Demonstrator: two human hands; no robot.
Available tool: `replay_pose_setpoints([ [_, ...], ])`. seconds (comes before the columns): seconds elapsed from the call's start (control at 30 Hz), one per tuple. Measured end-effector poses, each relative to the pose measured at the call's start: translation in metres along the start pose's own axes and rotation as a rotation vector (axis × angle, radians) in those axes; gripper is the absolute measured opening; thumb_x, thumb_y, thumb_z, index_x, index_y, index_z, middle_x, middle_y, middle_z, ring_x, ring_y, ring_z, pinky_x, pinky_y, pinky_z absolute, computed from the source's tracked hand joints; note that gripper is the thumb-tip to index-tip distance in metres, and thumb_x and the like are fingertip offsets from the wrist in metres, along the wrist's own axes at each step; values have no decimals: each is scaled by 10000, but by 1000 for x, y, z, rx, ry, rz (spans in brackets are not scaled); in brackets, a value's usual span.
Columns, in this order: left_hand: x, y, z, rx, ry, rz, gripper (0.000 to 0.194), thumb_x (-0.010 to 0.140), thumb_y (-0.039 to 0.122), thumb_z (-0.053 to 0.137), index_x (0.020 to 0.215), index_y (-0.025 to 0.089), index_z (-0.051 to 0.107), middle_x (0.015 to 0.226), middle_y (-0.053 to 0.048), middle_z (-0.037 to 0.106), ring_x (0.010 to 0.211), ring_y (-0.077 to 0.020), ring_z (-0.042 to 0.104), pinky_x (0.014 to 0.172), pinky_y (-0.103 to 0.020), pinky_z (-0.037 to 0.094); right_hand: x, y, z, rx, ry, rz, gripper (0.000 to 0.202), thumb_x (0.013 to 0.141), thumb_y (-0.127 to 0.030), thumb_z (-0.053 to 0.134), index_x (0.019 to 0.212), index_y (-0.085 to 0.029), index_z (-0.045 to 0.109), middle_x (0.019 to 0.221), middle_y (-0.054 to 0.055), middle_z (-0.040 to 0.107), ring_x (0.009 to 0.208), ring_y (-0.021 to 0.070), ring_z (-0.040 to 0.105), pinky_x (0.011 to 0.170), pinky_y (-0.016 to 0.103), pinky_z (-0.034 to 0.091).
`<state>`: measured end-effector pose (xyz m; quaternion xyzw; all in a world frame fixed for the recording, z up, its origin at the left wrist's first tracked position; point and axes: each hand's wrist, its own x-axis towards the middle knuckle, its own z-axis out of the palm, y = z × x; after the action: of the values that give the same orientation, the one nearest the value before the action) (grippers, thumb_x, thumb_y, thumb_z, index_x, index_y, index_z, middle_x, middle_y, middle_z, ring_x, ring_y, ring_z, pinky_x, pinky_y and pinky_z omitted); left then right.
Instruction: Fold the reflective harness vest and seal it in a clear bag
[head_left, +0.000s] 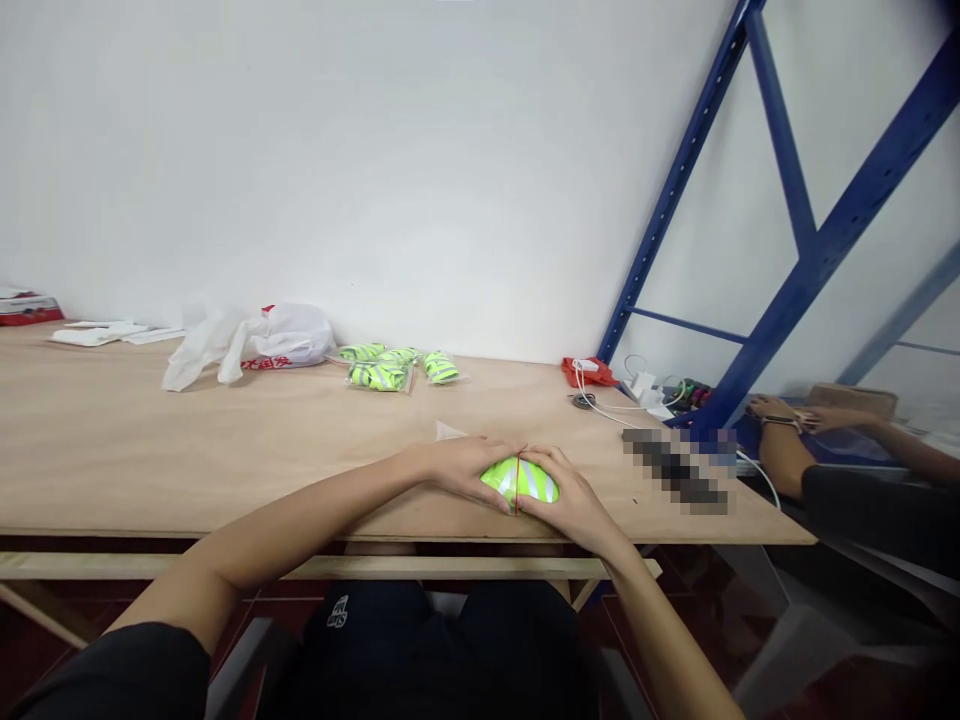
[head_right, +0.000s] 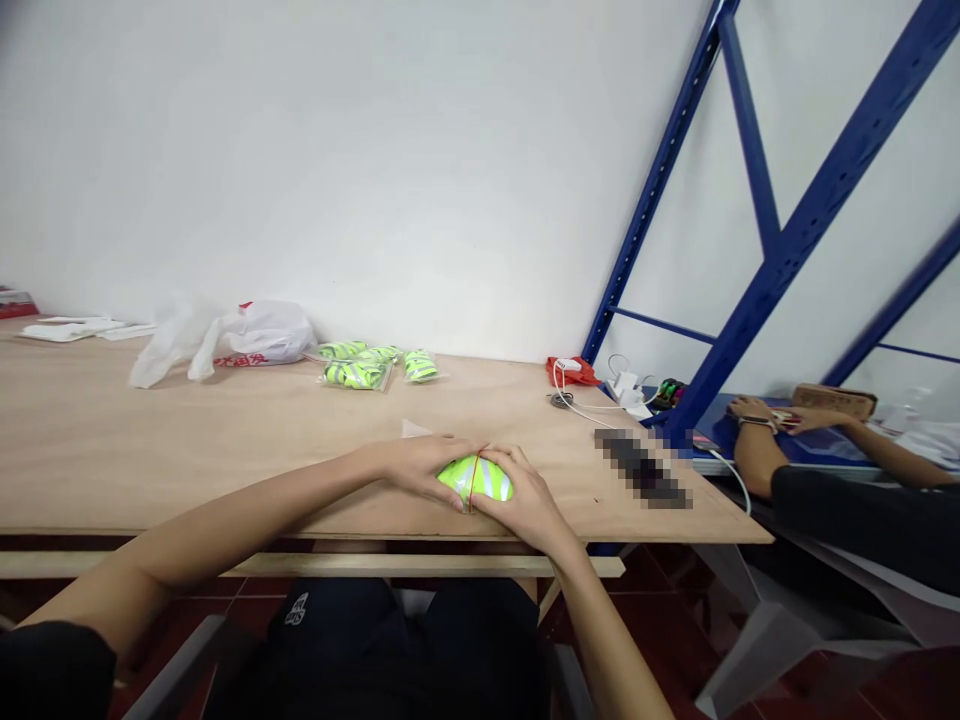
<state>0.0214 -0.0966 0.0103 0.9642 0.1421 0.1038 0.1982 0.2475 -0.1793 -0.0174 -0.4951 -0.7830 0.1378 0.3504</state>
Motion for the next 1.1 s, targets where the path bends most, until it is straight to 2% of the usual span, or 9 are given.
replay_pose_setpoints([
  [0.13,1,1,0,-10,24,63,1004,831,629,672,1595,206,177,1580,-152,371,1396,-314,429,1150,-387,316,1,-6,14,-44,121,46,494,753,-334,727,1203,-267,535,1234,65,537,1169,270,586,983,418,502],
  [0.23,2,1,-1,34,21,105,1114,758,652,730,1593,176,168,1581,-187,352,1411,-331,403,1157,-397,308,1,-9,22,-76,200,16,517,757,-346,728,1203,-254,484,1228,82,514,1178,281,565,1006,433,489],
  [0.3,2,0,-1,72,10,95,1150,722,669,750,1588,174,178,1576,-197,356,1409,-344,400,1161,-418,300,-2,-10,23,-86,193,-22,523,780,-339,704,1231,-243,458,1250,98,499,1202,284,545,1037,444,470],
  [0.43,2,-4,1,94,-4,28,1049,773,673,699,1568,164,242,1547,-197,403,1388,-334,432,1150,-417,317,-9,-8,19,-72,139,-46,602,831,-353,651,1355,-244,376,1331,118,458,1257,277,519,1050,442,469],
  [0.53,1,-8,4,79,-2,-9,1081,767,682,698,1575,146,221,1576,-203,353,1432,-336,379,1170,-418,295,-14,-2,19,-92,208,25,701,798,-438,701,1371,-236,352,1330,135,471,1203,298,564,962,444,524],
  [0.6,1,-9,5,78,6,-19,1096,756,680,711,1576,138,226,1586,-208,333,1447,-340,357,1179,-427,284,-16,1,20,-116,241,52,653,780,-475,726,1305,-242,415,1258,124,526,1138,306,600,908,443,544],
  [0.77,1,-10,4,86,35,-2,1089,718,661,757,1558,143,298,1569,-196,373,1423,-341,396,1168,-411,315,-18,-1,12,-147,165,-47,396,855,-452,669,1168,-248,537,1161,111,605,1095,296,616,920,448,534],
  [0.93,1,-9,0,61,43,-5,1061,693,668,772,1546,205,343,1541,-152,433,1397,-333,433,1163,-404,323,-22,-2,-8,-208,27,-165,494,864,-382,663,1333,-281,548,1287,108,629,1193,316,592,1004,483,508],
  [1.1,6,-5,2,66,49,79,1019,710,626,784,1537,207,361,1505,-160,472,1355,-333,475,1142,-409,344,-23,3,-8,-146,23,-130,508,873,-384,653,1363,-287,559,1359,98,607,1247,307,586,1054,475,496],
])
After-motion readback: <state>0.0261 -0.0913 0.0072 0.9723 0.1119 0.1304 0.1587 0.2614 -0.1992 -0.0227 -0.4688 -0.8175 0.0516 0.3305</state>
